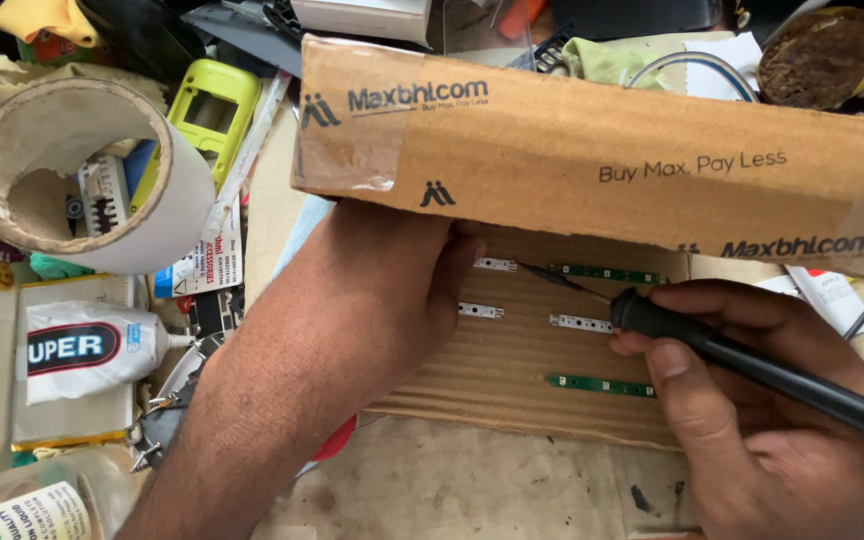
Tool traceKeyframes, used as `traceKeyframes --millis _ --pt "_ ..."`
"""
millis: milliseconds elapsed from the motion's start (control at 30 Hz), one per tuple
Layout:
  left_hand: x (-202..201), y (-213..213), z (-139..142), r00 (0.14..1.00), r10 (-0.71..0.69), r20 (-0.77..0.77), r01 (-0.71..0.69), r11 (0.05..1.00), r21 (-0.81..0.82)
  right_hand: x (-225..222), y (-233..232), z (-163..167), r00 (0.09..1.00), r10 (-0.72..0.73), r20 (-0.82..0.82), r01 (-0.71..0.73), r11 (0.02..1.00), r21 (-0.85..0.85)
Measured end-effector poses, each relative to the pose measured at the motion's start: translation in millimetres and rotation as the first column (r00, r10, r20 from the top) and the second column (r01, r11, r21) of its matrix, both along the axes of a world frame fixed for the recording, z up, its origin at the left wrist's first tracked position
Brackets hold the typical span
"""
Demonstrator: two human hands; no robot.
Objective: The person uses a soldering iron to solder small circuit boards laid on a piece of cardboard, steadying the boards with one hand while applying the iron tip to the board contacts. They then lift and reposition the cardboard sheet, adjust the boards, and later reach across the cluttered workbench to pick up items.
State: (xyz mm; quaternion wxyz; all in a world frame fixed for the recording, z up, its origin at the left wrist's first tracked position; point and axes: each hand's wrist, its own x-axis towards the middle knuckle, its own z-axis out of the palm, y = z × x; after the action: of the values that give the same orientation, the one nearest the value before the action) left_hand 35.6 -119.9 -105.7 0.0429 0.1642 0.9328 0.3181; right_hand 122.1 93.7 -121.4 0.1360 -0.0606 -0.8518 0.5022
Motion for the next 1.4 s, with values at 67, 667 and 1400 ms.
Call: traceKeyframes --millis 67,667,1400 --pt "1 0 -1 1.000 0.001 0.010 -0.001 1.000 -0.006 1 0 -1 1.000 0.004 -0.008 -0.004 1.000 -0.001" --pt "6 -1 -8 0.983 -0.031 -0.183 0.043 0.997 0.066 2 -5 0 1.000 -0.026 0.005 0.027 0.999 -0.044" --pt "-2 5 -10 0.997 0.013 -0.078 -0.017 0.999 -0.049 -1 -7 4 0.998 -0.055 0.034 0.055 0.998 0.018"
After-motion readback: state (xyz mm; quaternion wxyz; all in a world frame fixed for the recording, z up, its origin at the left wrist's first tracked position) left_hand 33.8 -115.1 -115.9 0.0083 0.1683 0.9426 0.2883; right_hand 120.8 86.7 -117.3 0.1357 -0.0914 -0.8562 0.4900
